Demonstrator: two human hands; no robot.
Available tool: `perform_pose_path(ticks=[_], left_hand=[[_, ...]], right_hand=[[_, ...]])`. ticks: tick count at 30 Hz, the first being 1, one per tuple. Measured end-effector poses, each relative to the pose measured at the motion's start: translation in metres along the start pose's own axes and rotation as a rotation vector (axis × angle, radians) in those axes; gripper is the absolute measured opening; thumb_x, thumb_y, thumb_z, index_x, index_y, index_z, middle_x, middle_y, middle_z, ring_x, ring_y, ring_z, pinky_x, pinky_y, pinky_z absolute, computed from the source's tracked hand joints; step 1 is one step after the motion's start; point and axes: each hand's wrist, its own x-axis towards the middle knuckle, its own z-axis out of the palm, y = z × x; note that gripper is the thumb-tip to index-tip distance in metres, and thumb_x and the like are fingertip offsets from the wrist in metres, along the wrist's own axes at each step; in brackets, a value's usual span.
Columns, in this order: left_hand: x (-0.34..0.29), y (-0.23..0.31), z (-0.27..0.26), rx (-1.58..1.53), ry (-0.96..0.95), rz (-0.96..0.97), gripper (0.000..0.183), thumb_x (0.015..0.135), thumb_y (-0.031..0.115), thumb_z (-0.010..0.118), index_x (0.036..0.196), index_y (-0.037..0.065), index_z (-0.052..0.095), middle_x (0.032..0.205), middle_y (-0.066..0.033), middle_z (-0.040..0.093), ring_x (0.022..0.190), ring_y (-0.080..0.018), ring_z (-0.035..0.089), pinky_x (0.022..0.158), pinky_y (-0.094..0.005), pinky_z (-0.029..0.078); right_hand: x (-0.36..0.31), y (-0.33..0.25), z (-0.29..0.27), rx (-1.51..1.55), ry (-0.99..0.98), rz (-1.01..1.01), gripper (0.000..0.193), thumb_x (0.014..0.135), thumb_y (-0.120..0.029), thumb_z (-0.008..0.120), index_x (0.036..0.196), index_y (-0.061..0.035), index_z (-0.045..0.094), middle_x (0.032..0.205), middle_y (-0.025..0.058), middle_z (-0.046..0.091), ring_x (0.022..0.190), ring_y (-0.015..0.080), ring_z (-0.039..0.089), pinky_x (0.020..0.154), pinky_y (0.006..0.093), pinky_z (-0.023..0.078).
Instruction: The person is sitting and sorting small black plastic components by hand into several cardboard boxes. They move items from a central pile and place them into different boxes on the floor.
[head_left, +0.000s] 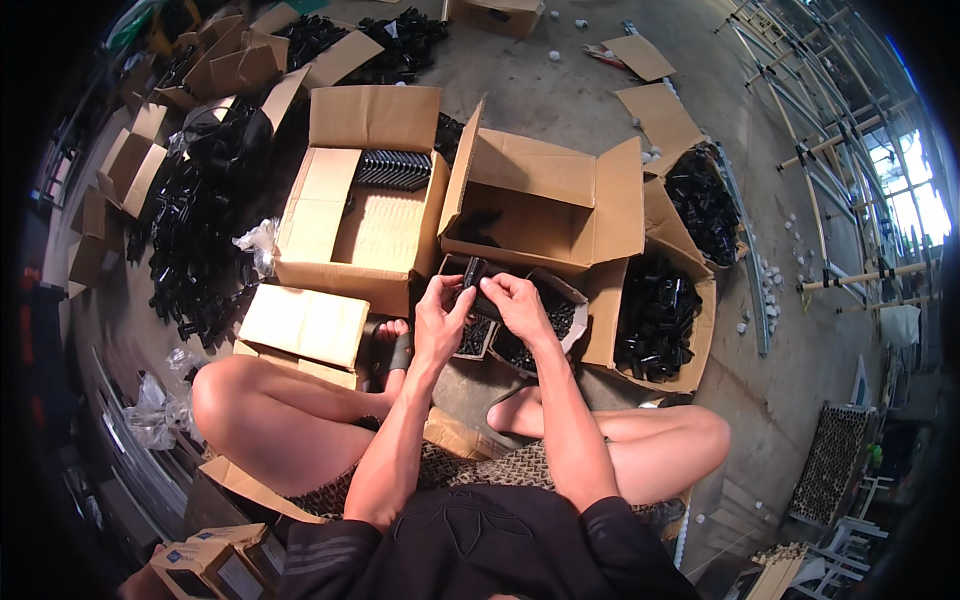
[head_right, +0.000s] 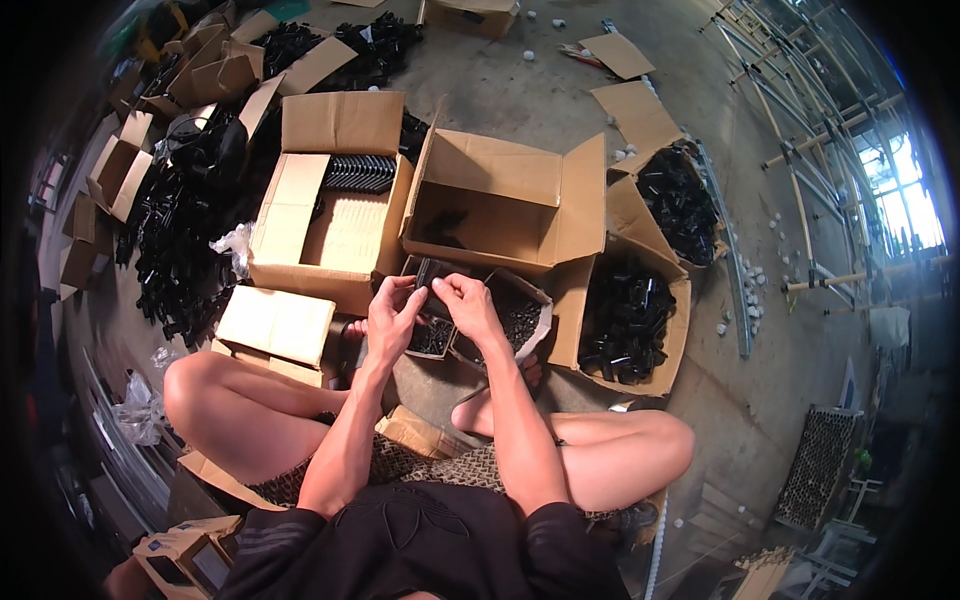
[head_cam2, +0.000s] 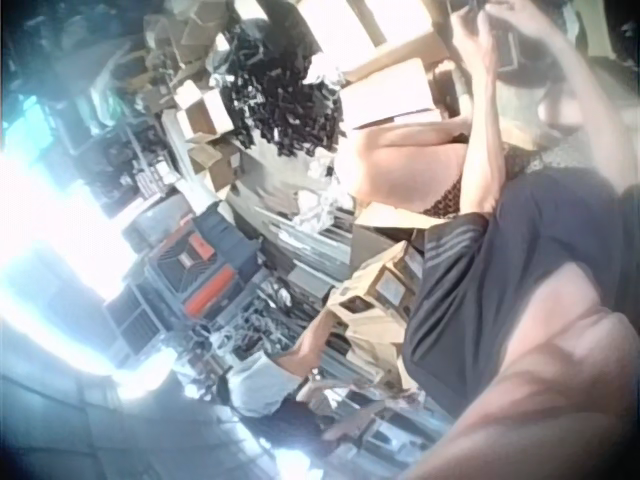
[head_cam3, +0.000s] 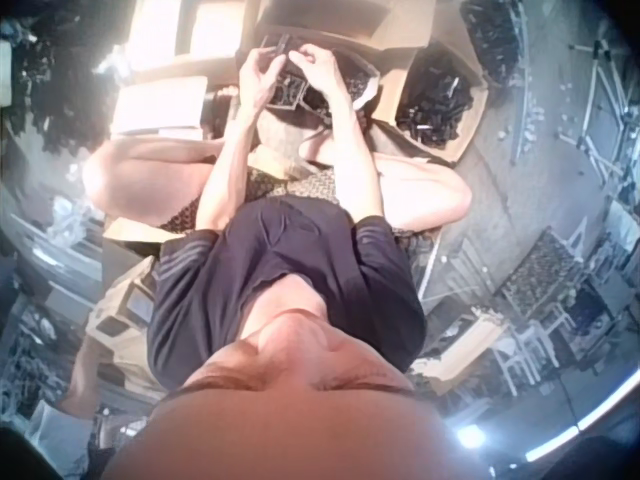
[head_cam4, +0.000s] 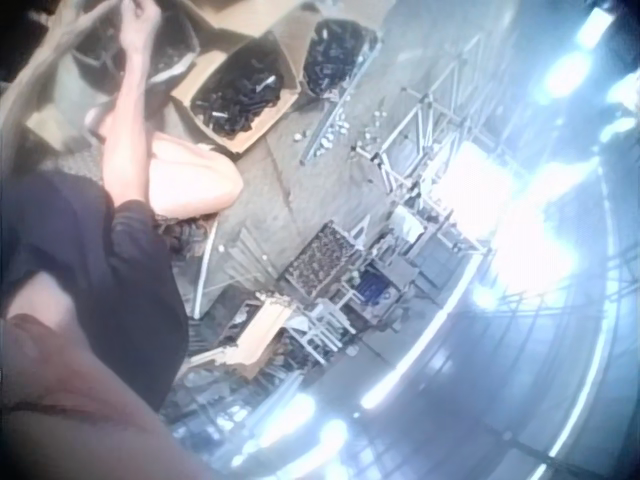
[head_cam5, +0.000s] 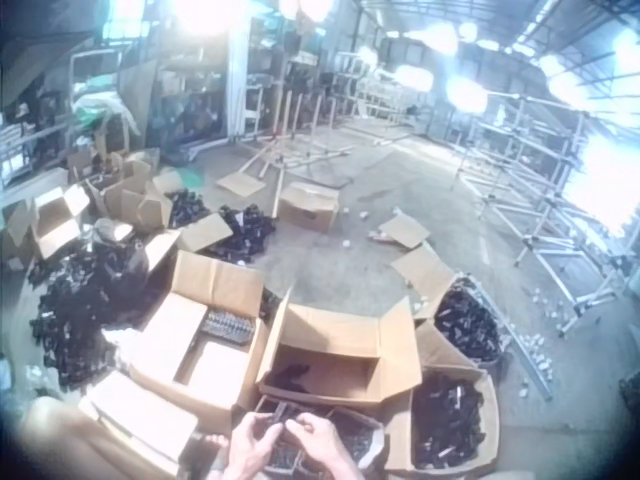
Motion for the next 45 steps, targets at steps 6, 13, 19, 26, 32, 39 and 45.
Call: perform_pose_path(ticks=[6,13,19,26,32,39,45], left_hand=[[0.004,-0.001,-0.016,0.131,0.041,-0.133,0.036,0.093,0.022,0.066,0.109,-0.008,0.056,0.079,-0.0143,0.069,0.057,-0.0135,0.063,0.051,-0.0259,0.050],[0.001,0.024,-0.033,0.588,-0.350,0.225,0.070,0.077,0.037,0.079,0.131,0.003,0.050,0.132,-0.0231,0.052,0.118,-0.0404,0.056,0.096,-0.0450,0.047],[0.009,0.016,-0.051,0.520,-0.174,0.061,0.045,0.081,0.023,0.074,0.119,0.003,0.061,0.104,-0.0202,0.067,0.103,-0.0368,0.064,0.089,-0.0436,0.050],[0.013,-0.004,-0.061,0.884,0.207,0.154,0.011,0.072,0.009,0.063,0.071,0.000,0.069,0.070,-0.0199,0.068,0.068,-0.0326,0.071,0.059,-0.0439,0.057],[-0.005,-0.054,-0.003,1.369,0.450,-0.106,0.006,0.074,0.013,0.064,0.068,0.011,0.062,0.066,-0.0075,0.060,0.067,-0.0188,0.061,0.061,-0.0345,0.046],[-0.010,-0.062,0.005,1.310,0.744,0.060,0.008,0.063,0.013,0.069,0.056,0.015,0.067,0.055,-0.0040,0.063,0.054,-0.0162,0.061,0.049,-0.0347,0.042],[-0.008,-0.061,0.005,1.056,0.562,0.234,0.010,0.070,0.014,0.062,0.062,0.010,0.061,0.062,-0.0096,0.059,0.062,-0.0231,0.060,0.056,-0.0376,0.042]], right_hand=[[-0.022,-0.036,0.000,0.153,-0.233,0.188,0.025,0.093,-0.026,0.068,0.101,-0.0023,0.067,0.072,0.0025,0.065,0.057,0.0077,0.060,0.048,0.0230,0.048],[-0.005,-0.032,-0.012,0.190,-0.245,0.293,0.023,0.093,-0.029,0.066,0.091,-0.0068,0.067,0.061,-0.0023,0.058,0.044,0.0032,0.048,0.039,0.0189,0.035],[0.021,-0.010,0.007,0.612,-0.477,0.359,0.029,0.094,-0.033,0.066,0.099,-0.0045,0.066,0.075,0.0037,0.065,0.060,0.0089,0.060,0.051,0.0213,0.048],[0.022,0.075,0.058,-0.988,-0.570,-0.176,0.032,0.073,-0.015,0.080,0.102,-0.0030,0.071,0.094,0.0185,0.072,0.090,0.0342,0.070,0.076,0.0440,0.053],[0.029,0.134,0.081,-0.788,-0.424,-0.357,0.035,0.075,-0.017,0.078,0.103,0.0013,0.068,0.089,0.0188,0.072,0.079,0.0355,0.070,0.075,0.0441,0.054],[0.026,0.141,0.062,-1.067,-0.410,-0.259,0.031,0.077,-0.013,0.076,0.102,0.0027,0.068,0.084,0.0160,0.071,0.074,0.0303,0.068,0.070,0.0402,0.054],[0.029,0.142,0.054,-1.089,-0.408,-0.247,0.028,0.078,-0.010,0.074,0.102,0.0040,0.067,0.079,0.0136,0.070,0.069,0.0258,0.067,0.065,0.0369,0.053]])
